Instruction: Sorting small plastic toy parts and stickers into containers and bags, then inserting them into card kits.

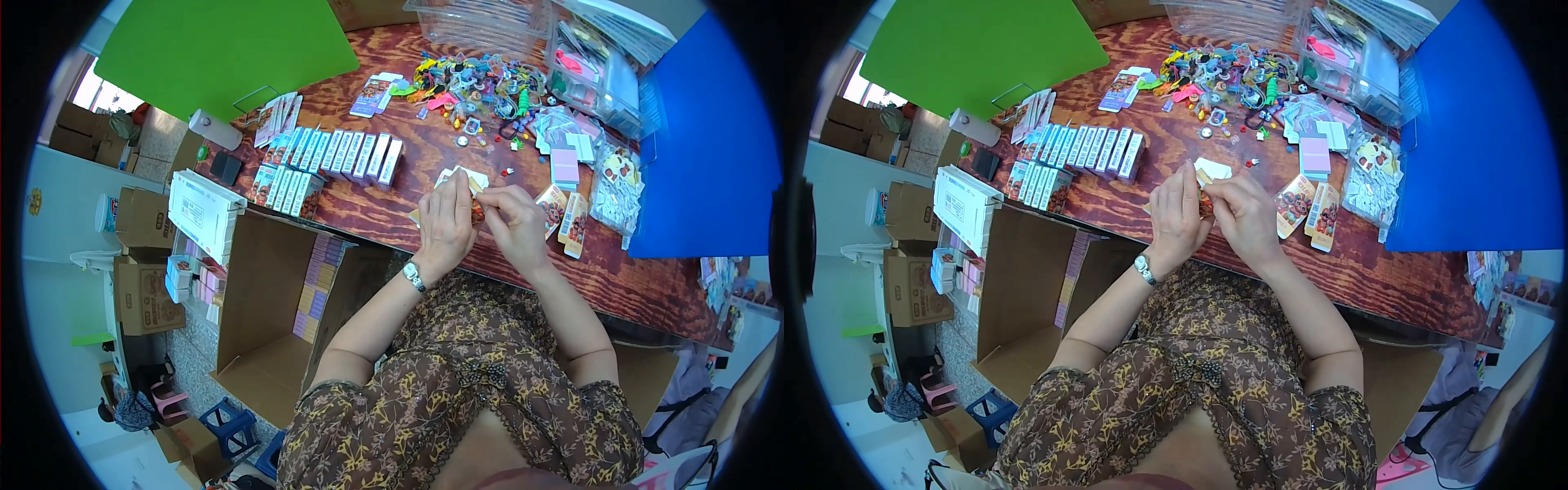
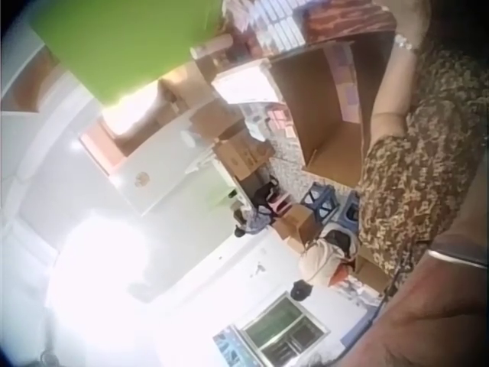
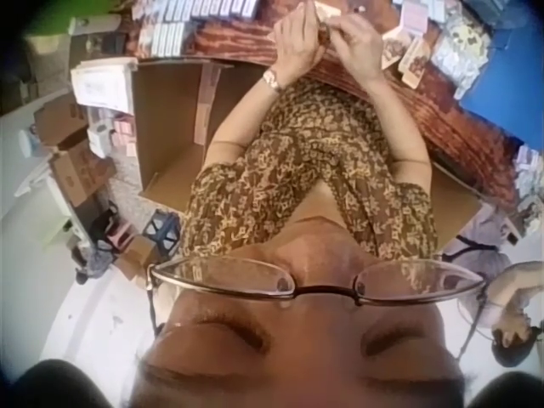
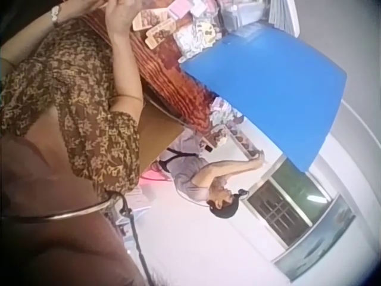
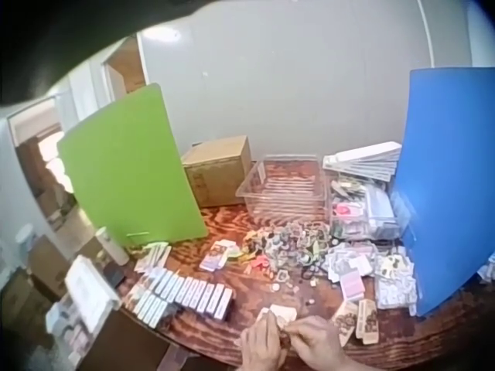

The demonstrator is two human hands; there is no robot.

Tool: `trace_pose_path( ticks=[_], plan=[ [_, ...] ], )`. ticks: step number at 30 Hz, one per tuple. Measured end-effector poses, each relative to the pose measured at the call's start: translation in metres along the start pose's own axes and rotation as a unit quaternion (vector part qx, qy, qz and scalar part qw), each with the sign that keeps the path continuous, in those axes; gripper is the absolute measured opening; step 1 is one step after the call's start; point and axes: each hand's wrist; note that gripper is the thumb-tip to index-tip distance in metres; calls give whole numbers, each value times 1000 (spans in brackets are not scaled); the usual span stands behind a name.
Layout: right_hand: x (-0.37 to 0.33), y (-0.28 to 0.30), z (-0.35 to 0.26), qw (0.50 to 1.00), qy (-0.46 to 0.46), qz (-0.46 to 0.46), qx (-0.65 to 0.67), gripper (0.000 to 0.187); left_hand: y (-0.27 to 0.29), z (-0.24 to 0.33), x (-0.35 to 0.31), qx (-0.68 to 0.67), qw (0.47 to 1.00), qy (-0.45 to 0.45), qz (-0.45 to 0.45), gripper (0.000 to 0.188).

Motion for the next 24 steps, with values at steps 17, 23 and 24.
trace_pose_path(
  ticks=[17, 23, 24],
  plan=[
    [-14, -9, 8, 988, -73, -44, 127, 24, 8, 11, -1, -59, 996, 49, -55, 99],
    [-19, -17, 6, 990, -34, -56, 123, 42, 12, 12, 3, -70, 995, 54, -50, 93],
    [-20, -18, 5, 994, -28, -52, 93, 44, 10, 10, 2, -58, 996, 48, -47, 92]
  ],
)
Point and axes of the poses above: each hand's wrist, its own x-axis towards the middle knuckle, its own y-axis out of the back of the hand, z = x × y, and after that the axes turned 14 degrees about -z, right-handed
